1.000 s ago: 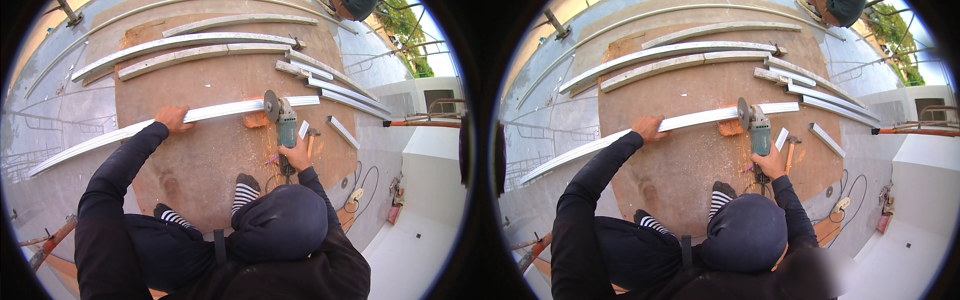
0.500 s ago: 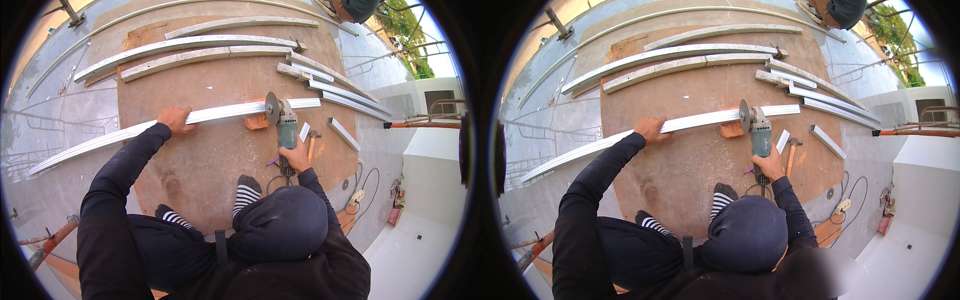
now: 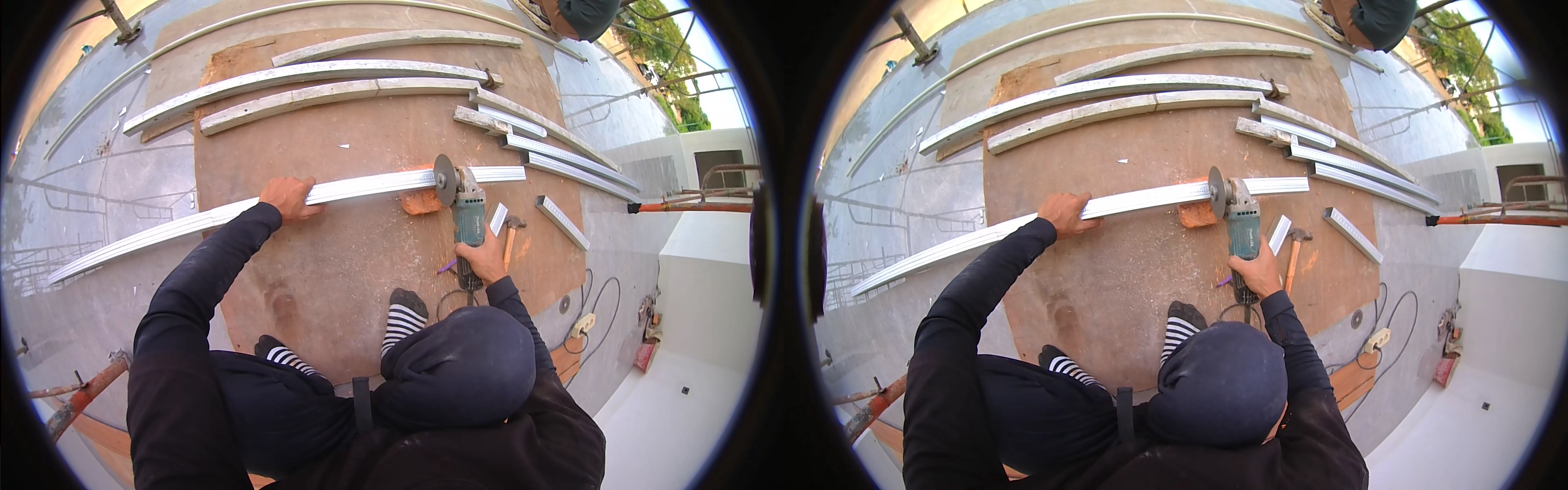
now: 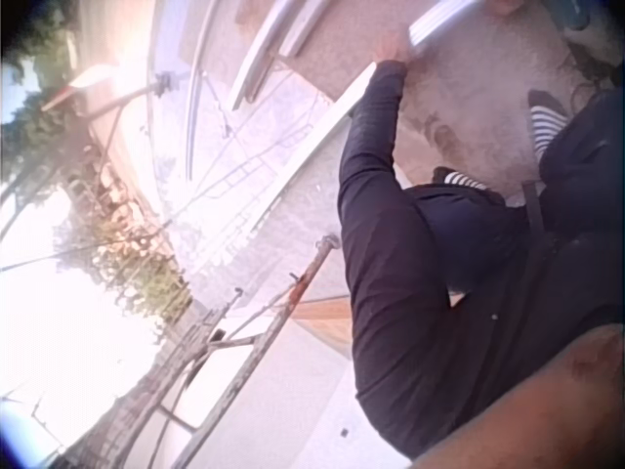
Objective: The person measures metal frames with a tape measure, marks them with a pen, and then cuts and joins the pieces using a grinder and a hammer on a construction site.
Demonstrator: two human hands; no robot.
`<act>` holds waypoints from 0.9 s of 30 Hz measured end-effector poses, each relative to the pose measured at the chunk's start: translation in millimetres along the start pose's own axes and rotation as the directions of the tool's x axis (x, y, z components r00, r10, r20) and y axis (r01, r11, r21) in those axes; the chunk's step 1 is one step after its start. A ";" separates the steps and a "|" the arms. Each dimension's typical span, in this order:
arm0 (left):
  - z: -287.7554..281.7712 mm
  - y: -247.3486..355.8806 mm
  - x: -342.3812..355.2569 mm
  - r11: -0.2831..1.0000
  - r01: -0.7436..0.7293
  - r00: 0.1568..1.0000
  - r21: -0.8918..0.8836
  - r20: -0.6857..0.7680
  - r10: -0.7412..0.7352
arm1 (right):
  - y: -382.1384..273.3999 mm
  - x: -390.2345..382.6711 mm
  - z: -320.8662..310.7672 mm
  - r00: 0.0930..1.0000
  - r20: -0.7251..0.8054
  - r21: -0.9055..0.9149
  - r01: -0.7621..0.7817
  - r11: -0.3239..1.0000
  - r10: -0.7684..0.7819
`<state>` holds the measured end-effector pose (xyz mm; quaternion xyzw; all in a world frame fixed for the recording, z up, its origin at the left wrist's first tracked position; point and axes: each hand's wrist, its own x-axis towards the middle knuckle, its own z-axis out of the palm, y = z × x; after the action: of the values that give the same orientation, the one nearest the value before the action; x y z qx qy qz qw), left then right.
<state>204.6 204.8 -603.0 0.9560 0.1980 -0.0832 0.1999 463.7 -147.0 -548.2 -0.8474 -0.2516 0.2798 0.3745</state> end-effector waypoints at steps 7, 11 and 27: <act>-3.4 4.0 0.1 1.000 0.017 0.999 -0.001 0.027 -0.017 | -1.8 2.2 1.9 0.999 0.022 0.025 -0.036 0.999 0.035; -2.7 1.3 -1.3 0.999 0.022 1.000 -0.024 0.022 -0.021 | -5.0 -1.9 4.4 1.000 -0.002 -0.001 -0.012 1.000 0.012; -5.6 1.5 -0.8 0.999 0.044 0.999 -0.001 0.032 -0.043 | -7.5 -52.1 3.0 0.979 -0.182 0.502 0.017 0.864 0.087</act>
<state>204.9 205.6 -597.2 0.9498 0.2156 -0.1028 0.2022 422.7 -174.2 -529.2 -0.7491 -0.1162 0.2562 0.5998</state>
